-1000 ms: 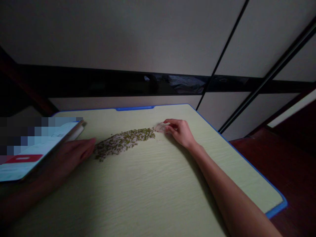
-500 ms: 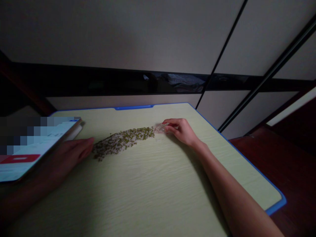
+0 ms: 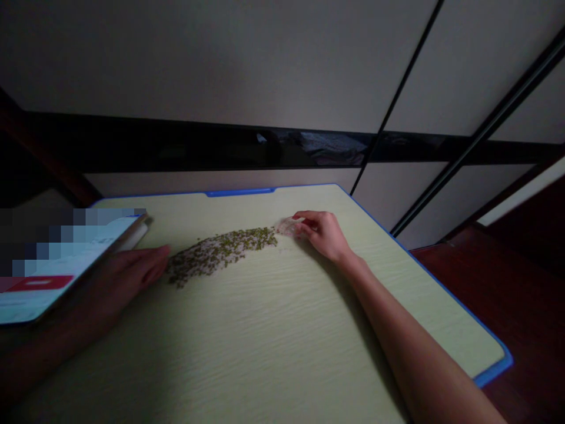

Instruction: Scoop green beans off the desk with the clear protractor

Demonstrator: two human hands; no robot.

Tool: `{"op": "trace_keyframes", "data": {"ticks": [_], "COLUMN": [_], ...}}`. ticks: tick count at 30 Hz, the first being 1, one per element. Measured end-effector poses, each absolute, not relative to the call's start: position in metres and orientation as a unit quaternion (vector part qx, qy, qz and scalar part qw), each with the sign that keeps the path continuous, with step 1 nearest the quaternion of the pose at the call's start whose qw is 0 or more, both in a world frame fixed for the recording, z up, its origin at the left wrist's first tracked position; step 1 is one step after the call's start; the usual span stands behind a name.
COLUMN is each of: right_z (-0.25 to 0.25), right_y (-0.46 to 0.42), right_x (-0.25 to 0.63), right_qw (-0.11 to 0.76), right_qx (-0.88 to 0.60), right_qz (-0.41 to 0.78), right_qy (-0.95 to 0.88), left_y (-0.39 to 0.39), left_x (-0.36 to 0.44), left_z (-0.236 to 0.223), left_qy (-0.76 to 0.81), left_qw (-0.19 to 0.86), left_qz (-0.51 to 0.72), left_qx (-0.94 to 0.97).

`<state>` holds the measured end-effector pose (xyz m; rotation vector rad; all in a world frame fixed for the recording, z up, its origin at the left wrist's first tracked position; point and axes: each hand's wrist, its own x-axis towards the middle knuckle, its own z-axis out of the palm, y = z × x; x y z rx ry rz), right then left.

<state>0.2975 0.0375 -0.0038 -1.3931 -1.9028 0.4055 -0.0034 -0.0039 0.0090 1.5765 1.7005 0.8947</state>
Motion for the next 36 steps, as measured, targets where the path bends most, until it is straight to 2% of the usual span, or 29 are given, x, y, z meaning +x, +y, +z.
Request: {"op": "trace_keyframes", "data": {"ticks": [12, 18, 36], "right_z": [-0.005, -0.004, 0.003], "right_y": [0.039, 0.039, 0.036], "right_x": [0.304, 0.301, 0.310], "right_qw": [0.365, 0.366, 0.350], "right_qx": [-0.508, -0.514, -0.481], "right_qz": [0.193, 0.168, 0.190], "right_qy": [-0.756, -0.758, -0.781], "left_y": [-0.003, -0.007, -0.006], "left_x": [-0.004, 0.001, -0.001], "left_z": [0.011, 0.018, 0.018], "left_qy": [0.649, 0.647, 0.652], "left_qw": [0.315, 0.313, 0.316], "left_qz": [0.334, 0.338, 0.338], "left_qx": [0.607, 0.607, 0.601]}}
